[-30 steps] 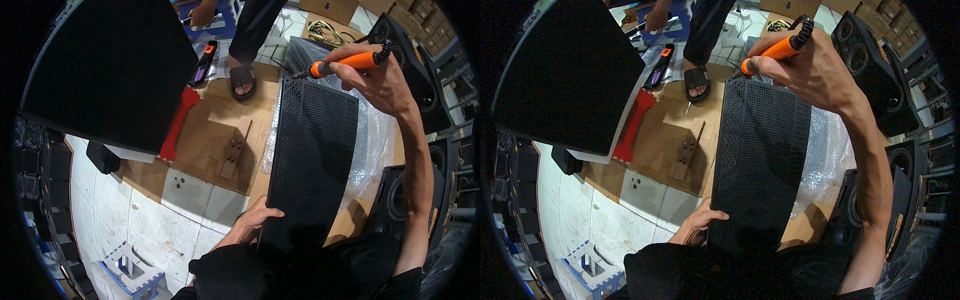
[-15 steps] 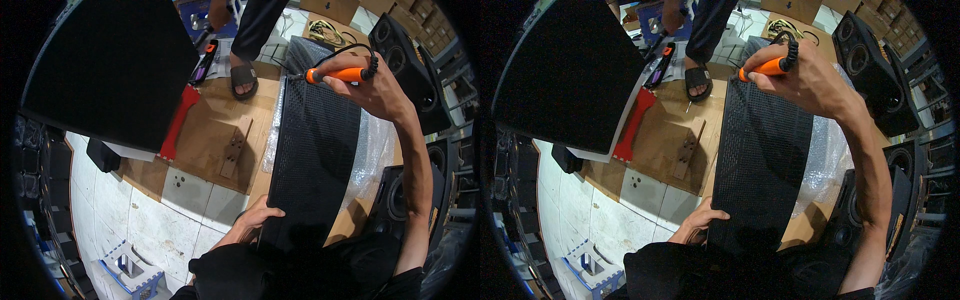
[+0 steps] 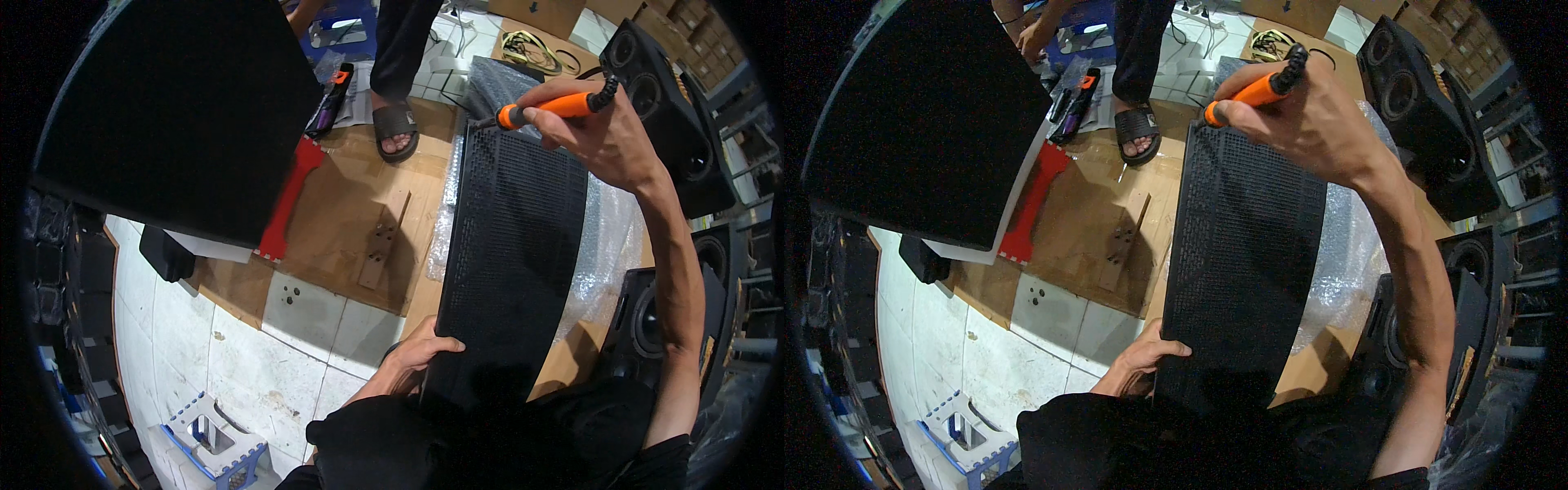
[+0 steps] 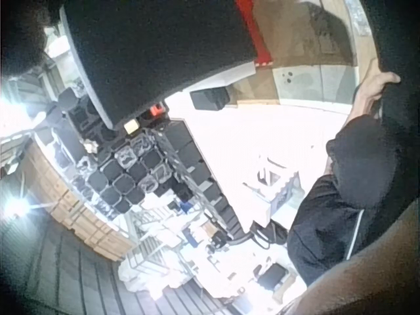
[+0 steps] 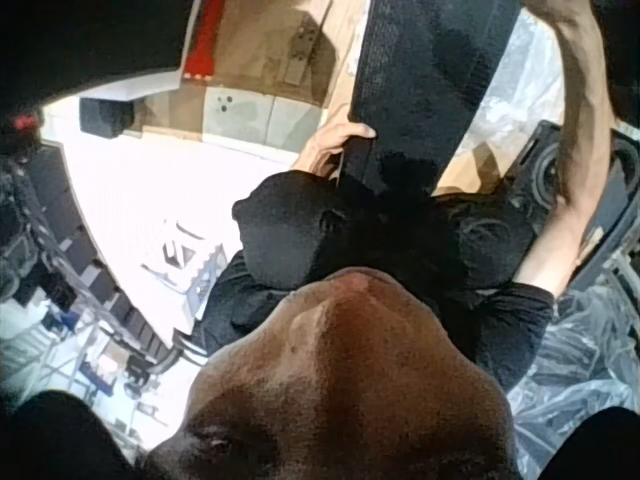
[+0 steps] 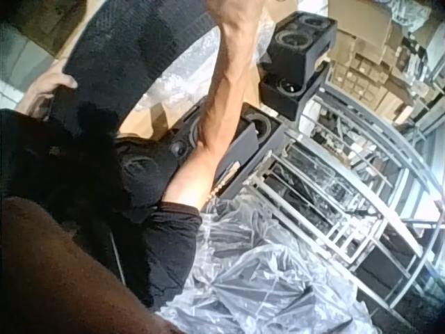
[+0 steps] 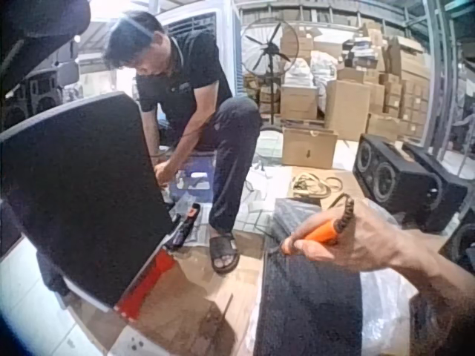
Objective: The person uses a soldering iron to attach a black grille to a speaker unit. They then place the grille on the speaker and handle the speaker unit.
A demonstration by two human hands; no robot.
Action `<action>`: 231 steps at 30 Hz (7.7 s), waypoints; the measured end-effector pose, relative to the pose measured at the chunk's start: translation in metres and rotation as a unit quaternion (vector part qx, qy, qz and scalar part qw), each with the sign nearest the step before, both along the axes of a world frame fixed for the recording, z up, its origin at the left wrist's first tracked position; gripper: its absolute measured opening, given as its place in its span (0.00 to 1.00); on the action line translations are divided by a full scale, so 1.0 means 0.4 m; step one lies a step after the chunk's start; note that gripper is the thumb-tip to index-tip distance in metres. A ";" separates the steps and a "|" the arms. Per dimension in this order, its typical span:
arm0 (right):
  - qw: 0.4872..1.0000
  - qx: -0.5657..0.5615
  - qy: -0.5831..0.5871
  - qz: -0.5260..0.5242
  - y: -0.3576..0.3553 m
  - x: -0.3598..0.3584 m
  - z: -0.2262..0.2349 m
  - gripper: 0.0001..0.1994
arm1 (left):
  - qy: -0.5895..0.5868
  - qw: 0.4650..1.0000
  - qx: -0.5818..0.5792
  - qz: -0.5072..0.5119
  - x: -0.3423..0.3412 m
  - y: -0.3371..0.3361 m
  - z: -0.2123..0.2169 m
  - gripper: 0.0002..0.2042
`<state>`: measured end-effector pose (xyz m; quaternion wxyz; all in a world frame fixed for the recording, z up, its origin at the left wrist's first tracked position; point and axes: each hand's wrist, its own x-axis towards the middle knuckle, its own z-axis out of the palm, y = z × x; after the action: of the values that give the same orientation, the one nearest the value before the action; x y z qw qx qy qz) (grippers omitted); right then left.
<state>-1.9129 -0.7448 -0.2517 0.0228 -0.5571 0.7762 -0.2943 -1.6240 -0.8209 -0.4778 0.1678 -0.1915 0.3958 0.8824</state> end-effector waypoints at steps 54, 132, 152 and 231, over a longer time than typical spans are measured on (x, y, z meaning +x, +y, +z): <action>0.982 -0.117 -0.092 -0.118 0.224 -0.134 -0.065 0.15 | -0.002 0.974 0.073 0.216 0.073 -0.009 0.007 0.32; 0.987 -0.130 -0.065 -0.073 0.246 -0.091 -0.012 0.16 | -0.001 0.967 0.056 0.247 0.092 -0.037 -0.008 0.41; 0.998 -0.053 0.005 -0.033 0.235 -0.101 -0.016 0.15 | -0.002 0.967 0.055 0.248 0.099 -0.038 -0.009 0.40; 0.977 -0.009 0.001 -0.215 0.637 0.364 0.026 0.08 | 0.049 0.980 0.076 0.175 -0.282 -0.166 0.167 0.05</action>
<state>-1.7673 -0.4898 -0.2414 -0.0473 -0.3781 0.8750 -0.2987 -1.7367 -0.8872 -0.4111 0.0049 -0.2012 0.2954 0.9339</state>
